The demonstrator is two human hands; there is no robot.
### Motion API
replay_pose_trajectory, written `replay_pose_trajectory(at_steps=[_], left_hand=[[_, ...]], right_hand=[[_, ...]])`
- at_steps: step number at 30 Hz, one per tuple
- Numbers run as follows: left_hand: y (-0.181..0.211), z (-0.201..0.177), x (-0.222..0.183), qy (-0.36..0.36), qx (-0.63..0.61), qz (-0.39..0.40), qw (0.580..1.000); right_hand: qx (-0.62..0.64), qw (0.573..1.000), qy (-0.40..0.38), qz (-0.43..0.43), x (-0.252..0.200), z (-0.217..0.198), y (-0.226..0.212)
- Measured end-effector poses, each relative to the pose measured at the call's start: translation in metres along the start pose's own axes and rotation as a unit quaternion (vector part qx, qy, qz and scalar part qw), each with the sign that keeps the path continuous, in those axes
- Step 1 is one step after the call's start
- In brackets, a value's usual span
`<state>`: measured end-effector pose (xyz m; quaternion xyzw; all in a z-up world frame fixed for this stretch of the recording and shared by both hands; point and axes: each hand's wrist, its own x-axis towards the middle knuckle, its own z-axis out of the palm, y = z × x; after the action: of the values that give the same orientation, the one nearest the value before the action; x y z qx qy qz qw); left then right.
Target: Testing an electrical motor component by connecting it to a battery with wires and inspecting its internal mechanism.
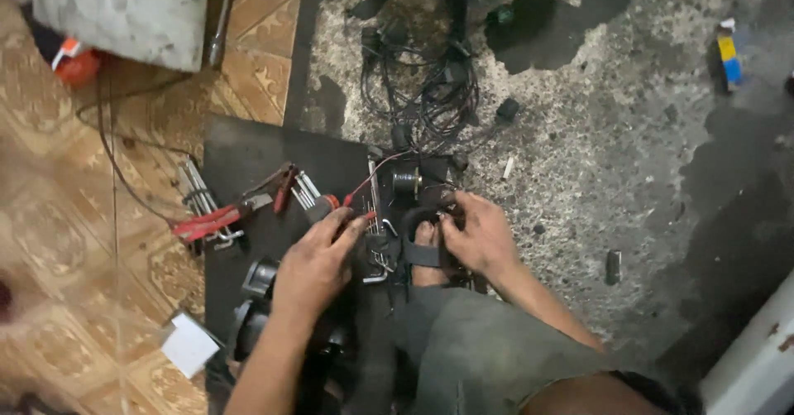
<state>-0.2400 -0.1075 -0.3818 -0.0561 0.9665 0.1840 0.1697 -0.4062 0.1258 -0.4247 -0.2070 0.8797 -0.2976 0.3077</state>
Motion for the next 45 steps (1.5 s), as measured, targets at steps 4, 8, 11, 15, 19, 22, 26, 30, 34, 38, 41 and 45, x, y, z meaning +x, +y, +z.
replay_pose_trajectory(at_steps=[4, 8, 11, 15, 19, 22, 26, 30, 34, 38, 41, 45], left_hand=[[0.009, 0.010, 0.010, 0.115, -0.007, -0.016, 0.993], [0.017, 0.008, 0.018, 0.165, -0.058, -0.027, 0.984], [0.017, 0.019, 0.019, 0.179, -0.046, -0.027, 0.982], [0.025, 0.019, 0.022, 0.184, -0.052, -0.042, 0.981], [0.031, 0.026, 0.025, 0.186, -0.045, -0.069, 0.979], [0.033, 0.033, 0.026, 0.188, -0.033, -0.087, 0.978], [0.039, 0.031, 0.029, 0.203, -0.028, -0.098, 0.974], [0.041, 0.022, 0.028, 0.182, -0.041, -0.099, 0.977], [0.049, 0.003, 0.028, 0.140, -0.077, -0.118, 0.980], [0.050, -0.002, 0.025, 0.147, -0.128, -0.112, 0.974], [0.045, 0.006, 0.027, 0.162, -0.089, -0.095, 0.978], [0.041, 0.013, 0.029, 0.158, -0.083, -0.103, 0.979]], right_hand=[[-0.010, 1.000, -0.013, 0.004, 0.003, -0.006, -0.009], [-0.014, 0.999, 0.003, -0.046, 0.003, 0.002, 0.006], [-0.014, 0.999, 0.022, -0.033, 0.002, 0.013, 0.015], [-0.014, 0.999, 0.003, -0.029, 0.001, 0.007, 0.006], [-0.032, 0.999, -0.006, -0.002, 0.001, 0.006, 0.003], [-0.050, 0.999, -0.011, 0.008, 0.001, 0.007, 0.004], [-0.052, 0.998, 0.016, -0.018, -0.003, 0.009, 0.007], [-0.048, 0.999, 0.007, -0.016, -0.003, 0.007, 0.000], [-0.067, 0.998, 0.007, -0.014, -0.001, 0.005, -0.004], [-0.059, 0.998, -0.024, 0.027, 0.003, -0.001, -0.009], [-0.028, 1.000, -0.010, 0.007, 0.001, -0.006, -0.019], [0.019, 0.999, 0.000, 0.036, -0.002, -0.011, -0.030]])
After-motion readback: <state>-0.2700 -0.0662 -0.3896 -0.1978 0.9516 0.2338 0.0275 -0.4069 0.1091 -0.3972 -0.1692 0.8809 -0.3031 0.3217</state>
